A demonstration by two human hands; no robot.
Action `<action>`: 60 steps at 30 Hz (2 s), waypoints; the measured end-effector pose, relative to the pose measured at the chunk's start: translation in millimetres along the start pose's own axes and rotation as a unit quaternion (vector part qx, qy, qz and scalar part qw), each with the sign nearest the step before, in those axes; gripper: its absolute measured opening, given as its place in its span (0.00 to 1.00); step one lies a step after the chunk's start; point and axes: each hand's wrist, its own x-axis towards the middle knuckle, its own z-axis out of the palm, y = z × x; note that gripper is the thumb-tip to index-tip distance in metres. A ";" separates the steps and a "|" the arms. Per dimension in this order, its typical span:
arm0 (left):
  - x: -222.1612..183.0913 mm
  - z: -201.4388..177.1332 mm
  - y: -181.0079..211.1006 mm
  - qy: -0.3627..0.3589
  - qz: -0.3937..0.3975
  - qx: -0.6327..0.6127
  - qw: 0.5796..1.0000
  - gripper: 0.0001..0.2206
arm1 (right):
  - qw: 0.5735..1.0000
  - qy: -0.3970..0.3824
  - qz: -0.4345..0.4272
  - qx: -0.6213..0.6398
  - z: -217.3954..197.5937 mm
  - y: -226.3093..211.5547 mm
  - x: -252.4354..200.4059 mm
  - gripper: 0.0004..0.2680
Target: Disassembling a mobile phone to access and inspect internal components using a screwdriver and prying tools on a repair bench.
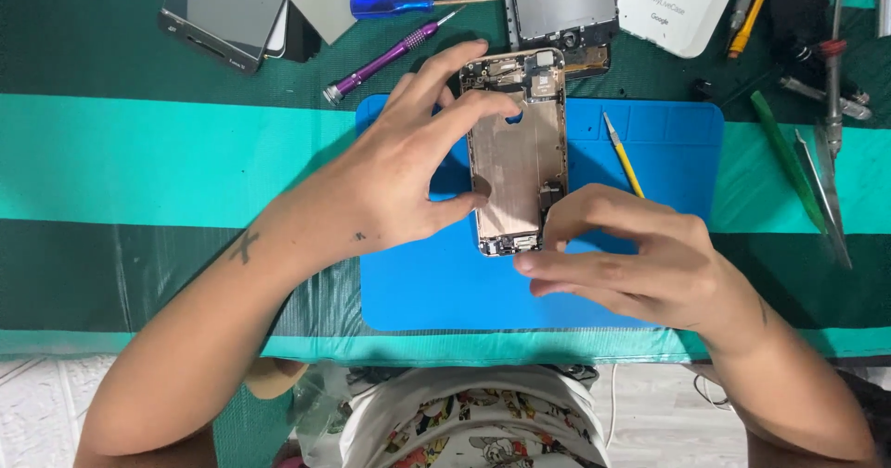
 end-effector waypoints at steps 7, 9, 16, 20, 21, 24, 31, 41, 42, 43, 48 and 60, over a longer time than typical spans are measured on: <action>-0.3 -1.0 0.2 0.006 0.011 0.011 1.000 0.30 | 0.998 0.029 -0.057 0.020 3.7 7.5 -0.8 0.10; -0.5 -0.6 -0.1 0.009 0.017 0.008 1.000 0.30 | 0.999 0.008 -0.050 0.020 3.2 6.4 -0.9 0.10; 0.2 -0.4 -1.1 0.003 -0.001 0.004 1.000 0.31 | 0.999 0.028 -0.038 0.019 4.1 1.2 5.2 0.09; 0.1 -0.2 -2.2 0.005 0.008 0.010 1.000 0.31 | 0.995 0.080 -0.060 0.010 7.4 4.9 2.3 0.06; 0.1 -0.2 -1.7 0.002 0.004 0.007 1.000 0.31 | 0.993 0.088 -0.073 0.007 7.8 6.7 1.0 0.07; 0.0 0.1 -1.0 0.004 0.005 0.007 1.000 0.31 | 0.995 0.077 -0.049 -0.025 7.1 4.6 -2.8 0.06; 0.2 0.4 -2.4 0.005 0.010 0.006 1.000 0.33 | 0.996 0.061 -0.054 -0.020 10.9 7.4 0.3 0.06; -0.2 1.2 -1.3 0.007 0.009 0.010 1.000 0.33 | 0.996 0.078 -0.044 0.022 11.7 8.7 -4.9 0.09; -0.6 1.7 -1.9 0.010 0.018 0.012 1.000 0.33 | 0.995 0.077 -0.051 0.030 12.4 8.6 -4.6 0.10; -0.7 1.4 -1.6 0.011 0.019 0.012 1.000 0.33 | 0.995 0.077 -0.052 0.029 12.6 8.4 -3.8 0.10; -0.9 2.0 -1.9 0.012 0.009 0.006 1.000 0.32 | 0.997 0.050 -0.048 0.044 10.3 2.7 3.6 0.06; -1.0 1.8 -2.2 0.013 0.013 0.005 1.000 0.32 | 0.997 0.065 -0.021 0.021 12.2 8.4 -5.2 0.07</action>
